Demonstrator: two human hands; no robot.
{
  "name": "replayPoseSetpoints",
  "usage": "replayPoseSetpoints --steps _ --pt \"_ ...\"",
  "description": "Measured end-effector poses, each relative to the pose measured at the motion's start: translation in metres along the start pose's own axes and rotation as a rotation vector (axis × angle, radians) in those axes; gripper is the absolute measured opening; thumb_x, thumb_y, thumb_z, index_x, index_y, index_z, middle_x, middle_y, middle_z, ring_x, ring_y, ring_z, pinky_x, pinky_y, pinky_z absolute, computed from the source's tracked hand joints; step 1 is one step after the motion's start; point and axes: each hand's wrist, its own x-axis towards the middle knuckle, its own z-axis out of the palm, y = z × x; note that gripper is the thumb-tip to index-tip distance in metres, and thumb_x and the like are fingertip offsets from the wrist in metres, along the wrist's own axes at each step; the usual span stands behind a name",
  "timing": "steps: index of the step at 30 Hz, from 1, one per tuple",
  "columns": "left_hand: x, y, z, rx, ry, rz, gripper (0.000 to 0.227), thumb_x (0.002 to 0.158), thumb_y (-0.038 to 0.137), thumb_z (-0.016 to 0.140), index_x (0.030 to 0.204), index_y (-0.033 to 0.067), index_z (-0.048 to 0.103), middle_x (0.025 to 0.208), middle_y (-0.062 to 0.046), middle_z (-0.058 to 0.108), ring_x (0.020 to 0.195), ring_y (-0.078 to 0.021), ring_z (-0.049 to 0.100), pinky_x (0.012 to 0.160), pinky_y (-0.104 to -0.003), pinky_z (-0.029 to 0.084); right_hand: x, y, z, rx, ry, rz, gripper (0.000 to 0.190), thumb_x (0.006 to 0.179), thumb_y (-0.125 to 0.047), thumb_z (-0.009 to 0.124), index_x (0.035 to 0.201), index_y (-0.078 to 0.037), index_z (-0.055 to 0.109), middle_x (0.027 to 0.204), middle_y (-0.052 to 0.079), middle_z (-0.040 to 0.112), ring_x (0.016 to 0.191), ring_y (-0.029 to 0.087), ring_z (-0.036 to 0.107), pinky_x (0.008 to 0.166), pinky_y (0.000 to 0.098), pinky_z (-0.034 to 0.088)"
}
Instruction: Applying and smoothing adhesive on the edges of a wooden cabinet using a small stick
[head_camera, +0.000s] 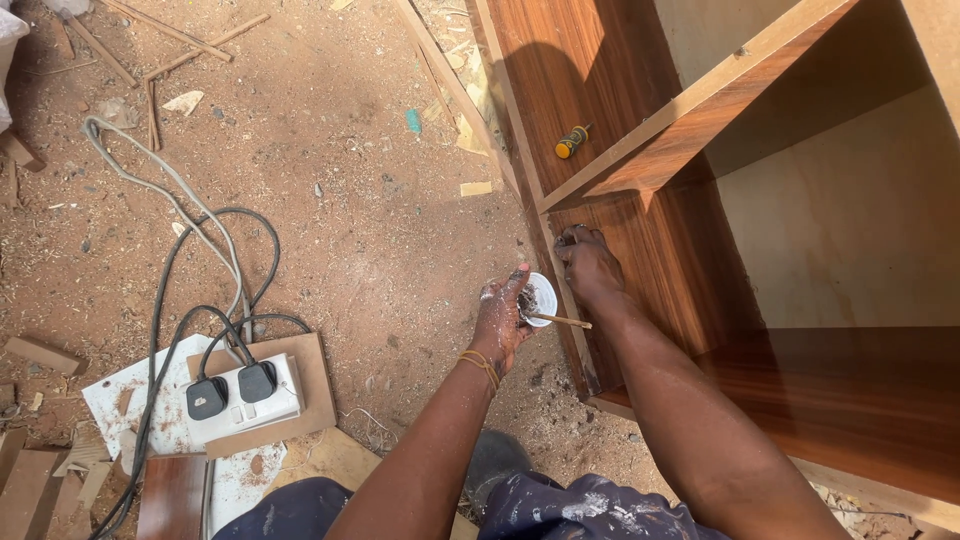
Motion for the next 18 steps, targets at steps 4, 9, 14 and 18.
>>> replayPoseSetpoints --steps 4,9,14,18 --pt "0.007 -0.009 -0.004 0.006 0.004 -0.001 0.085 0.082 0.058 0.082 0.137 0.0156 0.033 0.124 -0.012 0.058 0.104 -0.0267 0.066 0.084 -0.041 0.064 -0.011 0.013 0.01 0.031 0.018 0.01 0.048 0.095 -0.028 0.054 0.141 -0.016 0.053 0.133 0.021 0.055 0.134 0.043 0.052 0.111 0.0552 0.043" --pt "-0.013 -0.001 -0.005 -0.043 0.016 -0.023 0.086 0.081 0.054 0.084 0.138 0.0162 0.031 0.125 -0.014 0.058 0.103 -0.0281 0.067 0.082 -0.042 0.064 -0.006 0.018 0.009 0.251 0.241 -0.044 0.042 0.097 -0.004 0.046 0.11 -0.025 0.08 0.104 0.007 0.064 0.106 0.026 0.061 0.094 0.042 0.052" --pt "0.0 -0.014 -0.019 -0.017 0.025 -0.037 0.081 0.083 0.056 0.081 0.135 0.0137 0.035 0.123 -0.013 0.061 0.101 -0.0262 0.069 0.08 -0.039 0.065 0.013 0.003 0.027 0.578 0.247 -0.093 0.039 0.096 0.005 0.049 0.124 -0.006 0.074 0.118 0.022 0.058 0.12 0.037 0.055 0.106 0.0489 0.044" --pt "0.004 -0.015 -0.019 -0.022 0.021 -0.041 0.084 0.082 0.057 0.082 0.136 0.0142 0.033 0.126 -0.015 0.06 0.103 -0.0277 0.069 0.082 -0.041 0.065 0.048 0.017 0.043 0.558 0.233 -0.123 0.041 0.097 0.005 0.053 0.131 -0.008 0.072 0.117 0.021 0.054 0.118 0.038 0.053 0.107 0.0466 0.042"
